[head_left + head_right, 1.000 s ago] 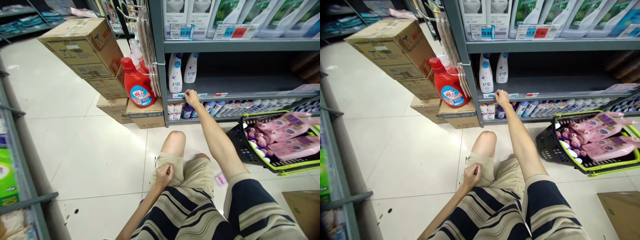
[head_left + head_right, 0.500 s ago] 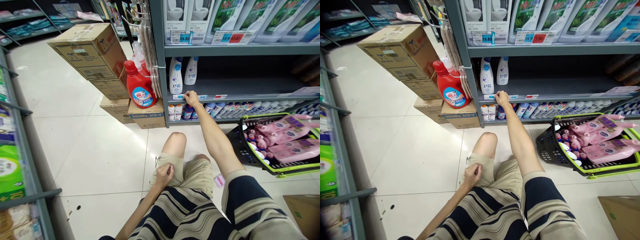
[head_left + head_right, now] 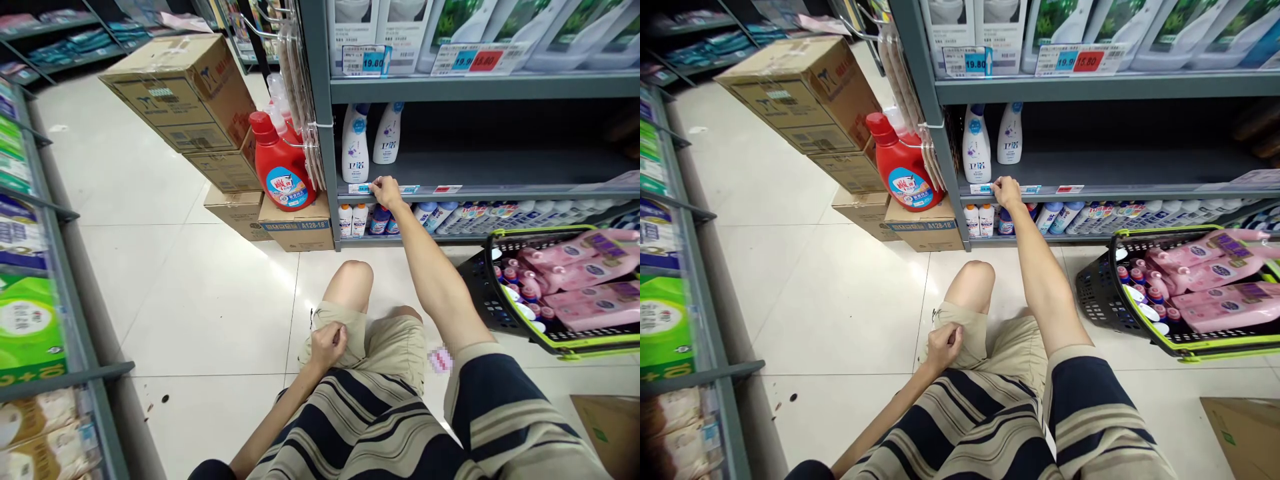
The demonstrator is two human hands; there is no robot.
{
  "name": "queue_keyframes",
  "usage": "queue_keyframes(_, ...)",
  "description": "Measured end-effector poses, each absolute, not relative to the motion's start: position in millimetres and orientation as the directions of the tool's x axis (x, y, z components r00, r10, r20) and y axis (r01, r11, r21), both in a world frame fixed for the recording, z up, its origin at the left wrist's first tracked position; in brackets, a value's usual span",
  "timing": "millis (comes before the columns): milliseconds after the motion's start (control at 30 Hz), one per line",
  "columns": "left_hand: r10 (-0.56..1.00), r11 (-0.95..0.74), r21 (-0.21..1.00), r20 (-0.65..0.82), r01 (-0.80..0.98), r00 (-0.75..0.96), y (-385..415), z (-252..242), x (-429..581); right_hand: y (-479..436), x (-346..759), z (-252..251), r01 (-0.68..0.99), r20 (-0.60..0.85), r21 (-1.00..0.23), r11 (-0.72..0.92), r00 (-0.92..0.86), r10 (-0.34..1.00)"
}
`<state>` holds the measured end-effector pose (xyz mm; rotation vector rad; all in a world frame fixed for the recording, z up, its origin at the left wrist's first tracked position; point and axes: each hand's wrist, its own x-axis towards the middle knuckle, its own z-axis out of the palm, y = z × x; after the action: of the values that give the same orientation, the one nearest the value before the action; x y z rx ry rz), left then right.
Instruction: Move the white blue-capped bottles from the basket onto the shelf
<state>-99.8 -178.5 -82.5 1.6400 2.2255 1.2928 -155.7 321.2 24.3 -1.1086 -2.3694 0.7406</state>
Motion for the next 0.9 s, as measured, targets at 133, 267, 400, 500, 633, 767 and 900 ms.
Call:
queue_keyframes(133,0.82,0.055,0.645,0.406,0.763,-0.402,-178,-81,-99,321,-156,26,0.567,0.149,-0.62,0.542,-0.594,0.791)
queue_keyframes(267,0.823,0.058,0.632,0.408,0.773,-0.395,-178,-81,-99,319,-155,29,0.578,0.133,-0.624,0.526,-0.584,0.801)
queue_keyframes(400,0.829,0.077,0.621,0.395,0.78,-0.397,-177,-81,-99,315,-153,30,0.558,0.154,-0.626,0.545,-0.596,0.788)
queue_keyframes(500,0.832,0.083,0.615,0.391,0.784,-0.394,-175,-79,-103,308,-154,34,0.552,0.18,-0.608,0.571,-0.604,0.776)
queue_keyframes(633,0.846,0.072,0.618,0.378,0.783,-0.376,-169,-79,-112,286,-141,50,0.477,0.207,-0.608,0.635,-0.677,0.706)
queue_keyframes(767,0.847,0.092,0.594,0.375,0.799,-0.376,-155,-88,-124,258,-79,58,0.39,0.36,-0.68,0.621,-0.561,0.746)
queue_keyframes(900,0.844,0.069,0.55,0.413,0.832,-0.343,-134,-99,-138,245,57,34,0.371,0.352,-0.804,0.464,-0.331,0.875)
